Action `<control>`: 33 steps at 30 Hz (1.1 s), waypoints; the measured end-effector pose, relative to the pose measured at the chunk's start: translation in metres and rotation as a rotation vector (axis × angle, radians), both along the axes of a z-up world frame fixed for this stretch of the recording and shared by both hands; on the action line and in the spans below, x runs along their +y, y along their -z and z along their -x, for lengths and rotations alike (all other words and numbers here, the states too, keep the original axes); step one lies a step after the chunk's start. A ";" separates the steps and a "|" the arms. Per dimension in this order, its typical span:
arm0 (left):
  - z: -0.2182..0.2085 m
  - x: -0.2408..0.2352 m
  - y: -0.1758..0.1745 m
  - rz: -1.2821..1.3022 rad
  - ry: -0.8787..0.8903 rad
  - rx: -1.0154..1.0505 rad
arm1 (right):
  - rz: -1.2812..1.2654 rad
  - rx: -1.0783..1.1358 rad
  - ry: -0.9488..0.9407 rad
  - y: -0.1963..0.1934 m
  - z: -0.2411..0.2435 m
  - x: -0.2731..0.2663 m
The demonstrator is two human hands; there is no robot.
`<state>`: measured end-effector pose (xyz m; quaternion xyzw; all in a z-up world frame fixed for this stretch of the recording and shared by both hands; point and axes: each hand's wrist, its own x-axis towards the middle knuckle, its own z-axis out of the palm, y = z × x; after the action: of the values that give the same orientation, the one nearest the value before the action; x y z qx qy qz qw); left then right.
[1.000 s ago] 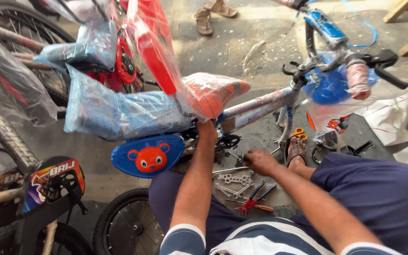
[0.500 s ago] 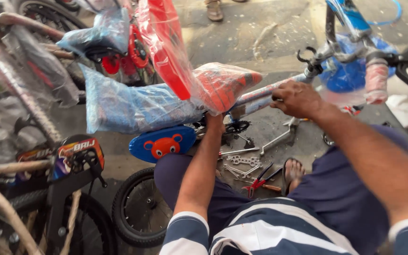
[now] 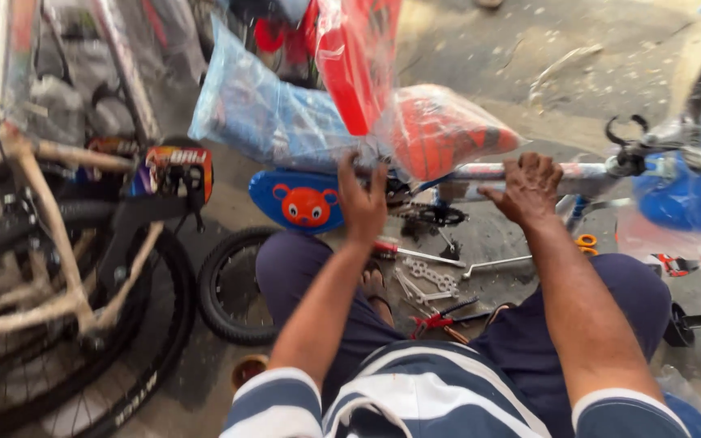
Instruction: The person is assembling a bicycle, specifically attaching the seat post and seat. They use a wrench to tighten the seat post clamp and adjust the seat position.
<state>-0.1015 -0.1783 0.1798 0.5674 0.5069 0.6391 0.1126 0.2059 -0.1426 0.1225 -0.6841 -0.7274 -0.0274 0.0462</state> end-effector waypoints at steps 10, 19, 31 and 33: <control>0.011 0.034 -0.025 0.135 0.150 0.126 | -0.194 0.093 0.008 0.012 0.005 0.007; 0.042 0.037 -0.017 0.318 0.312 0.428 | 0.066 0.162 -0.085 0.015 0.028 0.026; 0.035 0.056 0.028 0.378 0.146 0.543 | 0.097 0.292 -0.104 -0.014 0.097 0.040; 0.037 0.060 0.037 0.342 0.130 0.581 | 0.077 0.306 -0.101 -0.016 0.099 0.039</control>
<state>-0.1380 -0.1182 0.1431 0.7298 0.5803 0.3482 0.0975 0.1073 -0.1032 0.1383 -0.6443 -0.7457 0.1072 0.1316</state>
